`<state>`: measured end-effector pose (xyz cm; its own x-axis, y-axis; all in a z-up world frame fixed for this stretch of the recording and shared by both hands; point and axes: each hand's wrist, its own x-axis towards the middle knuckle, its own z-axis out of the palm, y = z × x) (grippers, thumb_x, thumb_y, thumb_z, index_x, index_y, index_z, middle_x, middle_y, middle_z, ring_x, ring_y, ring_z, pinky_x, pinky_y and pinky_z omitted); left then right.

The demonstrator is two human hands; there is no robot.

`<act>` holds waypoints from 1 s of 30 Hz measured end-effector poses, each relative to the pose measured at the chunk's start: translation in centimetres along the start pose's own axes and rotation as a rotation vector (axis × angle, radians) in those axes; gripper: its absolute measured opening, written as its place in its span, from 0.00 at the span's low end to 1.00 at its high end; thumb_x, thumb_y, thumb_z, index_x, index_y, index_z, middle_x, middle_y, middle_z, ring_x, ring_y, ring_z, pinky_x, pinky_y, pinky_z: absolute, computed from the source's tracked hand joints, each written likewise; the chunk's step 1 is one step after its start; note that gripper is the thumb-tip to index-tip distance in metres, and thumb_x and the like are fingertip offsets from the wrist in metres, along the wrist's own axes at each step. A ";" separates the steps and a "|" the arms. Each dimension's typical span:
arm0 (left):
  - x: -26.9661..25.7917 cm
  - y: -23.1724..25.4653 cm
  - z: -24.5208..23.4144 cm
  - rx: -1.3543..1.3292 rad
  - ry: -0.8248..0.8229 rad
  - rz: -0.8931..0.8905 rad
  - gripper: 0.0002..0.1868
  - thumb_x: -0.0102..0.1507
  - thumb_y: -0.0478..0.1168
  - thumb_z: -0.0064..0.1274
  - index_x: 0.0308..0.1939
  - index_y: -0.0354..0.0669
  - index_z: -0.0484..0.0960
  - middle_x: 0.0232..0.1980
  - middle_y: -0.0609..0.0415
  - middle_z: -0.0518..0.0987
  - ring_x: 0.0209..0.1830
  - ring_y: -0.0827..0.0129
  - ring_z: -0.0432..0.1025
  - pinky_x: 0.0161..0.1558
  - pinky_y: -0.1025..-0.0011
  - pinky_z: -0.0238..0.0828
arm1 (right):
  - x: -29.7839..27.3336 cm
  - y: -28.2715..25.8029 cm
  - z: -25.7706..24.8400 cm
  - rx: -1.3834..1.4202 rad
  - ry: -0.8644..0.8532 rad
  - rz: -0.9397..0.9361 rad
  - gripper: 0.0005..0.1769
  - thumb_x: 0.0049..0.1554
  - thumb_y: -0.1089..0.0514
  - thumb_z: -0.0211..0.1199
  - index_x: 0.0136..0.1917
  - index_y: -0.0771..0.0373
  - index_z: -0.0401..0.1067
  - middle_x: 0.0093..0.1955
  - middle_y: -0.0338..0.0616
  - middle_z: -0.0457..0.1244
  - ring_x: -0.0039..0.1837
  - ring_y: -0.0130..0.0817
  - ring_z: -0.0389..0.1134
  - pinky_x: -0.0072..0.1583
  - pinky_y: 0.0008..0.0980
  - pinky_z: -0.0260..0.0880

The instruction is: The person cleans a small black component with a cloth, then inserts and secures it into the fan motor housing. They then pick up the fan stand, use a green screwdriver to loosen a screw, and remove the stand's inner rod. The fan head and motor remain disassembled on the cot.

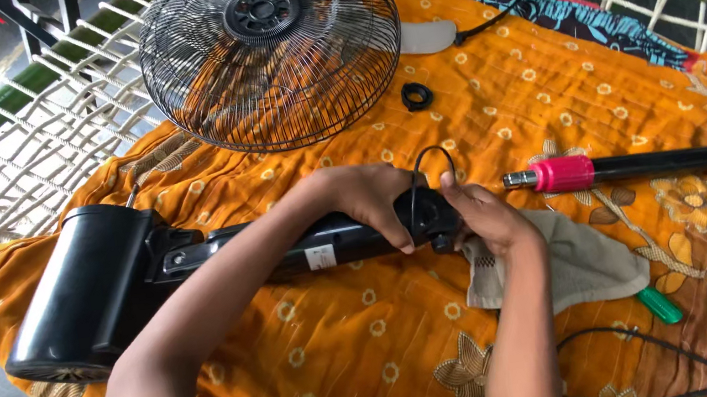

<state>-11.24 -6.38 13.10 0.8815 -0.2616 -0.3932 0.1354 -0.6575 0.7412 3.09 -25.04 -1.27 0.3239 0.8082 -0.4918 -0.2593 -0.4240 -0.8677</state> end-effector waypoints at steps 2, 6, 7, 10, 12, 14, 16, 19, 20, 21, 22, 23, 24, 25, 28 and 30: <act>-2.2 2.3 -1.6 0.056 0.044 0.002 0.36 0.44 0.52 0.72 0.52 0.43 0.78 0.41 0.52 0.86 0.43 0.63 0.81 0.45 0.66 0.75 | -0.5 -1.1 0.8 0.244 -0.066 -0.197 0.47 0.58 0.21 0.51 0.54 0.72 0.75 0.45 0.42 0.69 0.46 0.28 0.69 0.49 0.31 0.71; -9.3 6.5 -4.0 -0.027 0.103 0.206 0.38 0.45 0.49 0.73 0.56 0.40 0.77 0.45 0.52 0.86 0.45 0.62 0.82 0.46 0.66 0.77 | -4.5 -4.5 3.1 0.362 -0.324 -0.627 0.49 0.51 0.19 0.57 0.57 0.69 0.74 0.52 0.39 0.70 0.54 0.26 0.70 0.55 0.30 0.71; -11.4 7.6 -4.0 -0.032 0.113 0.285 0.41 0.46 0.49 0.74 0.59 0.39 0.75 0.48 0.51 0.85 0.48 0.62 0.81 0.48 0.67 0.77 | -6.0 -5.7 3.8 0.231 -0.308 -0.685 0.48 0.52 0.20 0.59 0.55 0.70 0.74 0.50 0.38 0.68 0.51 0.24 0.67 0.53 0.29 0.69; -16.9 10.0 -2.4 0.012 0.132 0.471 0.46 0.50 0.51 0.76 0.67 0.38 0.71 0.58 0.49 0.82 0.57 0.62 0.80 0.58 0.67 0.77 | -10.6 -7.5 7.6 -0.057 -0.333 -0.841 0.44 0.51 0.23 0.68 0.50 0.71 0.75 0.42 0.37 0.66 0.45 0.21 0.63 0.46 0.26 0.65; -20.5 10.8 -1.1 0.067 0.204 0.465 0.48 0.51 0.54 0.75 0.69 0.39 0.71 0.62 0.49 0.82 0.61 0.63 0.81 0.62 0.68 0.78 | -12.6 -9.1 9.9 -0.147 -0.420 -0.932 0.39 0.48 0.27 0.74 0.45 0.68 0.75 0.38 0.37 0.68 0.43 0.20 0.65 0.45 0.26 0.67; -23.7 10.8 0.8 0.115 0.352 0.358 0.49 0.51 0.60 0.73 0.70 0.41 0.74 0.62 0.51 0.84 0.61 0.64 0.83 0.63 0.69 0.80 | -15.1 -9.2 13.1 -0.025 -0.273 -0.912 0.36 0.47 0.31 0.78 0.42 0.68 0.76 0.35 0.36 0.67 0.39 0.19 0.63 0.42 0.22 0.61; -25.9 10.3 3.2 0.268 0.591 0.397 0.51 0.52 0.67 0.72 0.70 0.42 0.73 0.63 0.50 0.82 0.62 0.62 0.81 0.66 0.68 0.76 | -16.9 -9.5 16.1 0.049 -0.167 -0.922 0.34 0.48 0.33 0.79 0.42 0.67 0.75 0.34 0.36 0.67 0.37 0.19 0.65 0.40 0.22 0.62; -28.4 9.7 5.8 0.342 0.747 0.403 0.52 0.53 0.73 0.69 0.69 0.42 0.74 0.63 0.50 0.82 0.62 0.61 0.80 0.67 0.68 0.75 | -19.3 -10.7 19.4 -0.074 -0.113 -1.018 0.33 0.43 0.33 0.76 0.43 0.64 0.75 0.32 0.34 0.68 0.34 0.23 0.68 0.39 0.27 0.68; -29.0 9.3 6.4 0.325 0.736 0.420 0.52 0.53 0.74 0.68 0.68 0.42 0.75 0.62 0.51 0.82 0.61 0.61 0.80 0.66 0.68 0.75 | -20.0 -11.4 19.4 -0.249 -0.118 -1.070 0.33 0.36 0.33 0.75 0.40 0.63 0.76 0.28 0.32 0.67 0.31 0.24 0.66 0.36 0.28 0.65; -29.7 8.9 7.0 0.307 0.725 0.438 0.52 0.53 0.75 0.67 0.67 0.42 0.76 0.62 0.51 0.82 0.61 0.62 0.80 0.65 0.68 0.75 | -20.5 -11.8 19.9 -0.423 -0.122 -1.124 0.34 0.30 0.32 0.73 0.38 0.62 0.78 0.24 0.31 0.65 0.28 0.25 0.64 0.34 0.29 0.62; -30.5 8.5 7.1 0.281 0.685 0.471 0.52 0.52 0.76 0.66 0.66 0.41 0.77 0.61 0.51 0.83 0.60 0.62 0.80 0.63 0.69 0.74 | -20.9 -11.7 20.8 -0.463 -0.111 -1.184 0.32 0.31 0.33 0.74 0.37 0.61 0.78 0.26 0.33 0.66 0.29 0.27 0.65 0.35 0.30 0.63; -31.0 8.2 7.4 0.255 0.670 0.490 0.53 0.51 0.77 0.64 0.64 0.40 0.79 0.60 0.50 0.83 0.59 0.63 0.80 0.62 0.69 0.75 | -21.6 -11.3 22.0 -0.502 -0.100 -1.245 0.30 0.32 0.34 0.75 0.36 0.60 0.78 0.28 0.35 0.66 0.30 0.28 0.67 0.35 0.30 0.63; -31.8 8.1 7.7 0.230 0.655 0.505 0.53 0.50 0.79 0.62 0.63 0.40 0.80 0.60 0.50 0.84 0.57 0.63 0.81 0.60 0.70 0.75 | -22.3 -11.0 23.1 -0.537 -0.089 -1.309 0.28 0.33 0.35 0.76 0.35 0.59 0.78 0.30 0.37 0.67 0.31 0.29 0.69 0.36 0.31 0.64; -32.3 8.0 8.2 0.205 0.665 0.507 0.55 0.48 0.81 0.58 0.62 0.39 0.82 0.58 0.50 0.84 0.55 0.64 0.81 0.59 0.70 0.77 | -22.7 -10.8 24.2 -0.529 -0.079 -1.317 0.28 0.32 0.36 0.76 0.34 0.60 0.78 0.28 0.38 0.67 0.30 0.31 0.68 0.36 0.32 0.63; -33.6 8.0 9.4 0.180 0.664 0.522 0.58 0.47 0.83 0.52 0.61 0.38 0.83 0.56 0.50 0.85 0.53 0.64 0.81 0.59 0.69 0.76 | -23.9 -10.1 26.3 -0.523 -0.084 -1.334 0.27 0.31 0.39 0.79 0.32 0.62 0.77 0.26 0.39 0.66 0.28 0.33 0.67 0.35 0.33 0.62; -34.1 8.0 9.7 0.198 0.674 0.528 0.58 0.48 0.83 0.53 0.62 0.36 0.83 0.57 0.48 0.85 0.54 0.62 0.81 0.60 0.68 0.75 | -24.4 -9.9 26.6 -0.524 -0.129 -1.339 0.24 0.34 0.42 0.79 0.32 0.61 0.77 0.27 0.38 0.66 0.29 0.32 0.67 0.36 0.33 0.62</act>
<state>-44.63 -9.56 27.12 0.8946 -0.1342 0.4261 -0.3915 -0.6950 0.6030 -26.44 -29.69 21.26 -0.0388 0.7299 0.6824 0.5343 0.5923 -0.6031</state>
